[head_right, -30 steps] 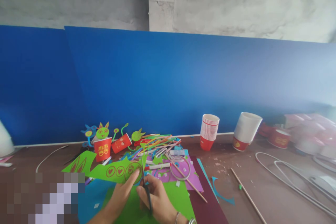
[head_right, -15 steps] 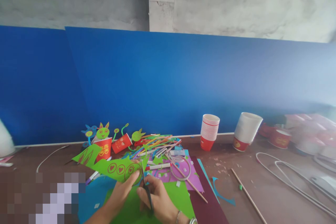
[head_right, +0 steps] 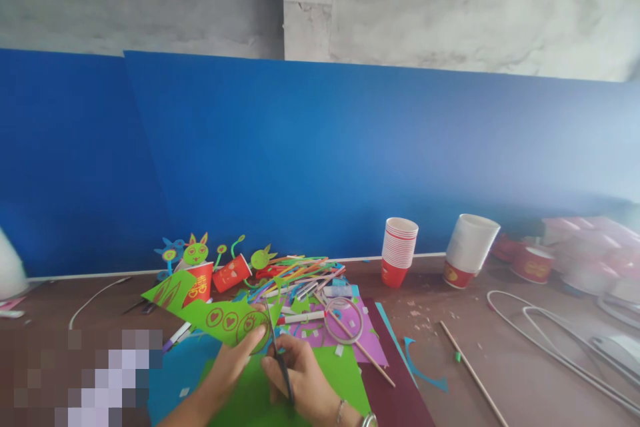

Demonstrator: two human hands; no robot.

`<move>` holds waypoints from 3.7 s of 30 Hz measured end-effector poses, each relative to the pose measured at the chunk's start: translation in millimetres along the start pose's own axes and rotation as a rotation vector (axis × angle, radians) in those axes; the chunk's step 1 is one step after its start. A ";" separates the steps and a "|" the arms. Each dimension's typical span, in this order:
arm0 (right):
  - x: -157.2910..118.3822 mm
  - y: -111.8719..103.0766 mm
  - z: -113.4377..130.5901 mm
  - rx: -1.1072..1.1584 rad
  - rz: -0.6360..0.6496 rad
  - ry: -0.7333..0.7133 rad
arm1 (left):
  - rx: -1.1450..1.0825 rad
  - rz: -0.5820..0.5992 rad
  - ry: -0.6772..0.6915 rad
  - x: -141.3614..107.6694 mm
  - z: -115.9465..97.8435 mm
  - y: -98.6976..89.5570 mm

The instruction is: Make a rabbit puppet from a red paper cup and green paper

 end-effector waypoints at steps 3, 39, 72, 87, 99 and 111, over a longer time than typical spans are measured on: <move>0.1 0.0 1.3 -0.018 -0.003 0.016 | -0.016 0.000 0.002 2.1 4.6 -1.1; 1.4 -4.6 -1.6 -0.016 0.015 0.063 | 0.011 0.102 -0.039 6.9 14.2 -5.4; 1.4 -16.9 3.3 -0.089 0.063 0.143 | -0.007 0.302 -0.008 11.0 21.4 -0.9; 3.4 -15.7 18.0 -0.007 -0.083 0.069 | -0.017 0.326 0.043 10.1 20.8 2.8; 2.4 -18.1 23.2 0.095 -0.302 -0.094 | 0.300 0.247 0.343 2.3 -8.8 7.5; -0.8 -3.2 17.3 -0.049 -0.005 -0.050 | -0.011 0.179 0.184 9.2 0.3 7.6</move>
Point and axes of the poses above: each hand's wrist, its own x-axis towards the middle knuckle, its own y-axis out of the palm, z = x × y, the point moved 4 cm from there along x, towards the middle knuckle, and after that the axes turned 12 degrees about x, right-handed, at the moved point
